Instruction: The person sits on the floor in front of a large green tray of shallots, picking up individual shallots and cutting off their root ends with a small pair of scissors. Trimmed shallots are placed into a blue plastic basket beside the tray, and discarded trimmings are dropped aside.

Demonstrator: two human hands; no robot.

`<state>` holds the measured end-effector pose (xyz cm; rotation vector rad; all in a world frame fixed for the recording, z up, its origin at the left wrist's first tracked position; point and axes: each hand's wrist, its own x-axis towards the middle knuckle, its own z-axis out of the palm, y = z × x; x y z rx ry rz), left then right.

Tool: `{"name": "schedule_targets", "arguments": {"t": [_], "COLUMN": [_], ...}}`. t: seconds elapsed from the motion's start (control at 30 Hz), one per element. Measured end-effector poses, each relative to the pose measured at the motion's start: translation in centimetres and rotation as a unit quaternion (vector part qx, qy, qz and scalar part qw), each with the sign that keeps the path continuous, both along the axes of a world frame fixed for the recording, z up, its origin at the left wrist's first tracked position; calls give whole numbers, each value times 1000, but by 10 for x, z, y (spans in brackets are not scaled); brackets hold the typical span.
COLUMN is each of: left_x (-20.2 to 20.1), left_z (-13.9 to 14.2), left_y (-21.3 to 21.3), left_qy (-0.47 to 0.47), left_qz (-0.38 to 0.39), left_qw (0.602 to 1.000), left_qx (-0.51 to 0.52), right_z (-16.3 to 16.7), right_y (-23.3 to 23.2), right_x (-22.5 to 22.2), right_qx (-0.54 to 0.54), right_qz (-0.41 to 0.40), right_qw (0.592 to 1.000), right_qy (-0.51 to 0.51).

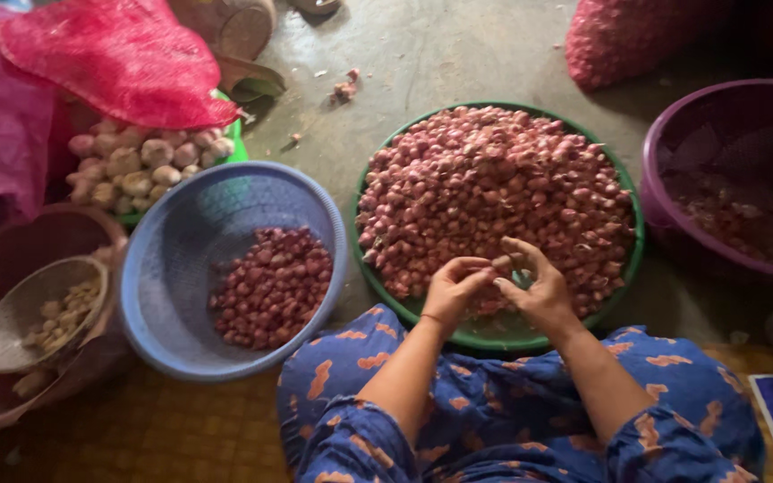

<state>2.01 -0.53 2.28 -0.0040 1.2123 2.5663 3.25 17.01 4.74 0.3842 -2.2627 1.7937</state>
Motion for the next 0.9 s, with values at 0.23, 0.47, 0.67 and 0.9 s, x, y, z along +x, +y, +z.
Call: {"name": "schedule_targets", "arguments": {"t": [0.23, 0.47, 0.67, 0.9], "left_x": [0, -7, -5, -8], "left_z": [-1, 83, 98, 27], "left_y": [-7, -123, -98, -42], "left_qy": [99, 170, 206, 228], "left_qz": [48, 350, 370, 262], "left_qw": [950, 599, 611, 750], "left_qx": [-291, -700, -669, -564], "right_z": [-11, -7, 1, -11], "right_y": [-12, 6, -7, -50], "right_x": [-1, -10, -21, -21], "right_qx": [115, 51, 306, 516], "right_qz": [-38, -52, -92, -70], "right_qw": [989, 975, 947, 854], "right_qy": [-82, -212, -24, -8]}}
